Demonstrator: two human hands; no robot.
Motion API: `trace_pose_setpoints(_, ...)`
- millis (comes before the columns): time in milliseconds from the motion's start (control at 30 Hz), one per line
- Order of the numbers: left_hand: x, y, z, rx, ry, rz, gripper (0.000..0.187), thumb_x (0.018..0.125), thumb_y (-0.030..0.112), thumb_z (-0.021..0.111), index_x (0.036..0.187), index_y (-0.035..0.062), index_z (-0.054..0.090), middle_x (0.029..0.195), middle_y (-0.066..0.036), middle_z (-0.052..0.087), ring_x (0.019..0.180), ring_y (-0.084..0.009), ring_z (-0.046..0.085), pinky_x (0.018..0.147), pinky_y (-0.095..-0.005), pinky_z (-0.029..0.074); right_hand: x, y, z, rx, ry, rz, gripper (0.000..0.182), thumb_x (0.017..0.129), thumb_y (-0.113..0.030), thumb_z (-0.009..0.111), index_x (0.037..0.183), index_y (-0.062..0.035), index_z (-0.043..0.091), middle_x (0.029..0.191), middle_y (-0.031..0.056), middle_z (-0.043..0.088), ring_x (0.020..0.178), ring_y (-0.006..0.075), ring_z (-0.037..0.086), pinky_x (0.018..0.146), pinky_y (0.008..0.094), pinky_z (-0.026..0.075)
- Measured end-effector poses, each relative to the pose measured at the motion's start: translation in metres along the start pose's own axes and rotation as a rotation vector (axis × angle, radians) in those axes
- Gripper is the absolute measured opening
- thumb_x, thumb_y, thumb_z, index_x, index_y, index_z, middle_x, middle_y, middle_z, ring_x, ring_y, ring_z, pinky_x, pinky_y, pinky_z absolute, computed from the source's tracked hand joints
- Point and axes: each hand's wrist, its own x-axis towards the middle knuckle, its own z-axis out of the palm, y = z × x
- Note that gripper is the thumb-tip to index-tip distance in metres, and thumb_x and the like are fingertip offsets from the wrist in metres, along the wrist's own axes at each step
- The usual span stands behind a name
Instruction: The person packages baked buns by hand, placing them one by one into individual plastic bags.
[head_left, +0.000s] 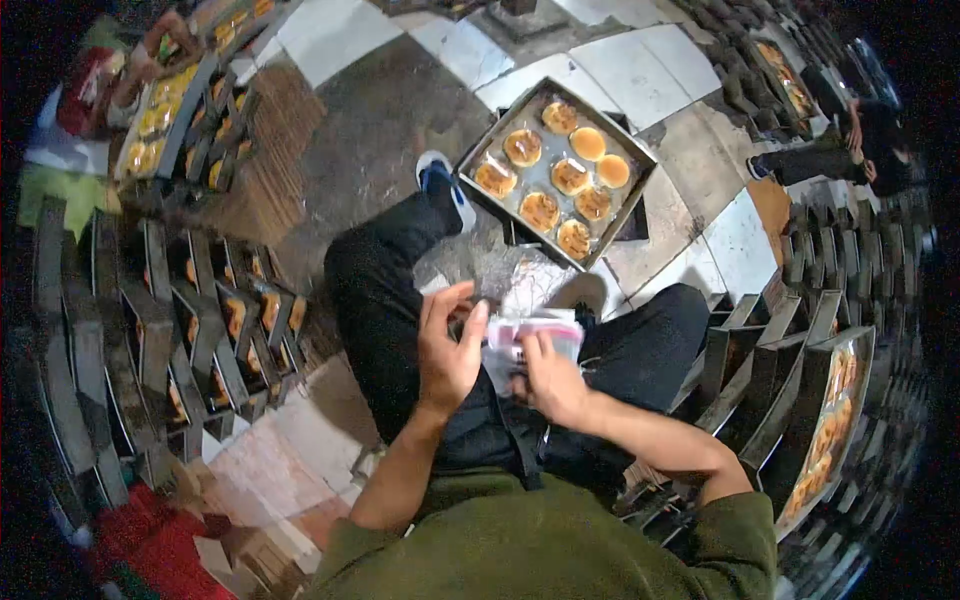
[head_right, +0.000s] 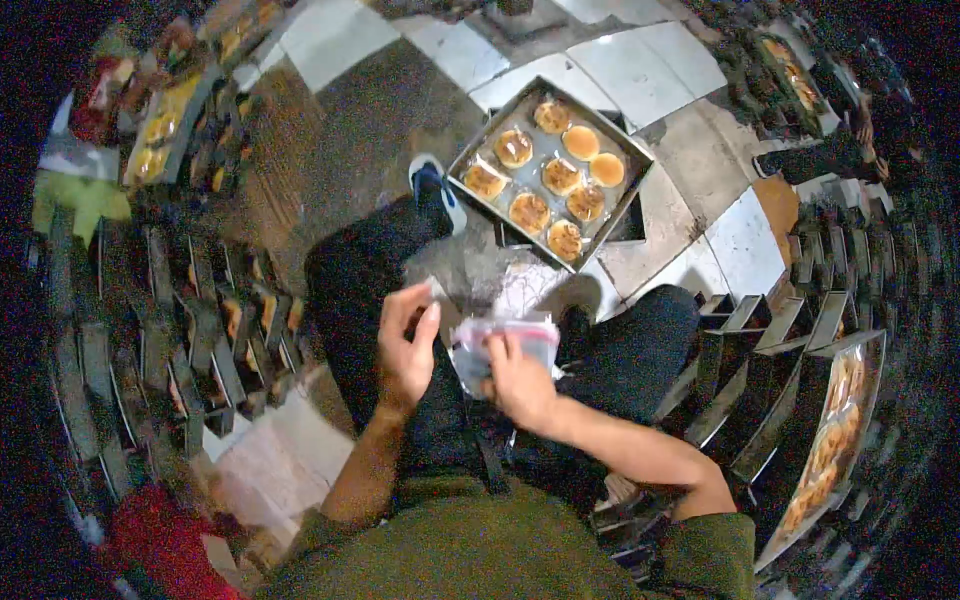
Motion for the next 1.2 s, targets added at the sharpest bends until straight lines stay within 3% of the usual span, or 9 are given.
trace_pose_setpoints(133,0.013,-0.029,0.008,-0.033,-0.595,-0.018,0.038,0.084,0.011,0.062,0.118,0.0014,0.048,0.106,-0.009,0.055,0.096,-0.0152,0.053,0.086,-0.0299,0.042,0.045,0.028,-0.035,0.142,0.008,-0.379,0.012,0.076,-0.007,0.059,0.083,0.0011,0.054,0.078,0.0178,0.06,0.073,0.0338,0.06,0.062,0.0408,0.046)
trace_pose_setpoints(200,0.019,-0.012,0.007,-0.22,-0.836,-0.426,0.026,0.084,0.012,0.063,0.106,-0.0001,0.058,0.096,-0.005,0.062,0.09,-0.0135,0.058,0.083,-0.0271,0.045,0.057,0.005,-0.111,0.43,-0.117,-0.256,0.016,0.088,-0.012,0.054,0.089,0.0027,0.059,0.081,0.0081,0.062,0.077,0.0156,0.058,0.067,0.0294,0.046)
trace_pose_setpoints(400,0.071,0.002,0.022,-0.609,-0.366,-0.754,0.014,0.082,0.005,0.062,0.092,-0.0048,0.062,0.084,-0.007,0.064,0.071,-0.0097,0.058,0.064,-0.0212,0.046,0.117,0.027,-0.169,0.832,-0.099,-0.124,0.018,0.091,-0.018,0.052,0.096,-0.0009,0.058,0.081,0.0017,0.061,0.079,0.0071,0.055,0.071,0.0248,0.045)
trace_pose_setpoints(533,0.124,-0.009,0.04,-0.061,-0.126,-0.486,0.015,0.077,0.011,0.071,0.075,-0.002,0.062,0.061,-0.002,0.059,0.054,-0.0038,0.049,0.049,-0.0202,0.038,0.175,0.047,-0.189,0.396,0.02,-0.152,0.02,0.088,-0.02,0.058,0.083,-0.0004,0.061,0.077,0.0031,0.062,0.076,0.0078,0.056,0.068,0.0248,0.044)
trace_pose_setpoints(600,0.153,-0.019,0.041,0.085,-0.142,-0.413,0.017,0.079,0.012,0.069,0.073,-0.0024,0.063,0.059,-0.001,0.058,0.054,-0.0039,0.048,0.049,-0.0196,0.037,0.219,0.068,-0.203,0.684,-0.512,-0.271,0.02,0.085,-0.02,0.061,0.082,-0.0002,0.062,0.073,0.0049,0.062,0.07,0.0098,0.056,0.065,0.0265,0.045)
trace_pose_setpoints(733,0.176,-0.037,0.059,0.122,-0.02,-0.825,0.017,0.084,0.012,0.062,0.075,-0.0028,0.063,0.064,-0.005,0.061,0.056,-0.009,0.053,0.049,-0.0228,0.042,0.39,0.213,-0.169,0.295,0.442,0.177,0.022,0.087,-0.019,0.052,0.087,0.0009,0.063,0.072,0.0112,0.064,0.061,0.0184,0.061,0.058,0.0319,0.049)
trace_pose_setpoints(833,0.186,-0.042,0.058,-0.442,0.153,-1.0,0.017,0.084,0.013,0.062,0.081,-0.0037,0.061,0.072,-0.01,0.063,0.057,-0.0145,0.058,0.048,-0.0267,0.046,0.489,0.367,-0.157,-0.201,0.48,0.483,0.057,0.086,-0.046,0.049,0.107,0.0068,0.053,0.094,0.0266,0.062,0.088,0.0363,0.061,0.078,0.0393,0.048)
trace_pose_setpoints(1067,0.185,-0.03,0.062,-0.602,0.191,-0.893,0.026,0.08,0.019,0.068,0.084,-0.0046,0.06,0.077,-0.013,0.064,0.06,-0.0185,0.061,0.048,-0.0286,0.049,0.447,0.307,-0.103,-0.424,0.789,0.338,0.075,0.073,-0.053,0.064,0.113,0.0069,0.043,0.112,0.0282,0.049,0.103,0.0399,0.047,0.09,0.0418,0.038)
trace_pose_setpoints(1200,0.173,-0.039,0.065,-0.623,0.126,-0.762,0.027,0.08,0.021,0.067,0.085,-0.0044,0.061,0.077,-0.013,0.064,0.061,-0.0194,0.061,0.052,-0.0292,0.051,0.448,0.319,-0.086,0.542,0.79,0.286,0.065,0.075,-0.04,0.069,0.117,0.0031,0.043,0.111,0.0179,0.053,0.103,0.0296,0.053,0.087,0.0405,0.044)
